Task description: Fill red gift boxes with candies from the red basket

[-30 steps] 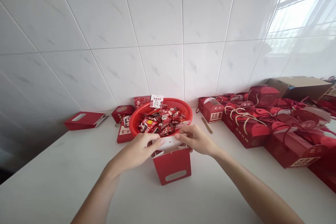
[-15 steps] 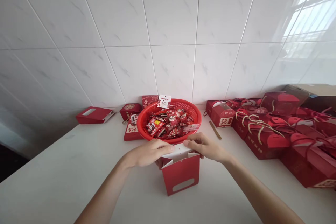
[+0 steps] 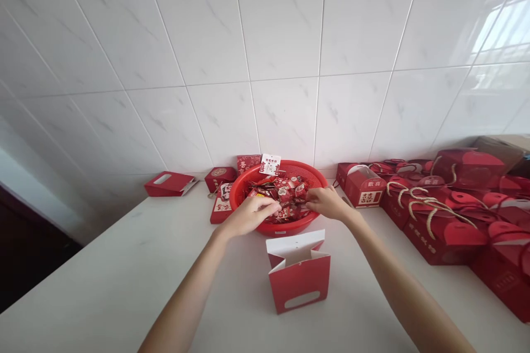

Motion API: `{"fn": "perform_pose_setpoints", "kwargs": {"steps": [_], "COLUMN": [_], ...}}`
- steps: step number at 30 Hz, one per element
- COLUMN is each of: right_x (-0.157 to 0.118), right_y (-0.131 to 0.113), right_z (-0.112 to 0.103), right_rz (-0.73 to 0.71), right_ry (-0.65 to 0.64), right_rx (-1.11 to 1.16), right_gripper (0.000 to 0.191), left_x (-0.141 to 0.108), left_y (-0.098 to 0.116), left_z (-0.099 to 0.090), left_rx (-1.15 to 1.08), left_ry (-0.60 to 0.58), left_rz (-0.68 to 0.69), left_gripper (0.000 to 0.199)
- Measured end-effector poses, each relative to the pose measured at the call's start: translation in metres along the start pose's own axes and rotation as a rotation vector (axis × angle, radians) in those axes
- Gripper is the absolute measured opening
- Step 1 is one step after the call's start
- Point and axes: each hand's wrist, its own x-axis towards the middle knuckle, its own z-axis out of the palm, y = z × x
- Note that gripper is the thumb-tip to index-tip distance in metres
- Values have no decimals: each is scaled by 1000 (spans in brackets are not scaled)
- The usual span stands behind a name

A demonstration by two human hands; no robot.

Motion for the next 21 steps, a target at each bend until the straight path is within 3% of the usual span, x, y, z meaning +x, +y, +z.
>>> {"fn": "perform_pose_setpoints", "kwargs": {"steps": [2, 4, 6, 9, 13, 17, 21], "right_x": [11, 20, 28, 38, 52, 62, 66], "right_y": [-2, -4, -5, -1, 8, 12, 9], "right_z": [5, 9, 11, 13, 15, 19, 22], "right_rz": [1, 23, 81, 175, 234, 230, 208], "right_ry": [-17, 37, 133, 237, 289, 271, 292], "right_rx": [37, 111, 161, 178, 184, 183, 207], "right_gripper": [4, 15, 25, 28, 30, 20, 10], "left_x": [24, 48, 70, 93, 104, 106, 107], "left_y": [-8, -15, -22, -33, -47, -55, -58], "left_z": [4, 7, 8, 5, 3, 8, 8], "left_rx": [108, 230, 330, 379, 368, 363, 242], "left_ry": [9, -8, -6, 99, 188, 226, 396], "left_rz": [34, 63, 94, 98, 55, 65, 78], "left_gripper": [37, 35, 45, 65, 63, 42, 18]}}
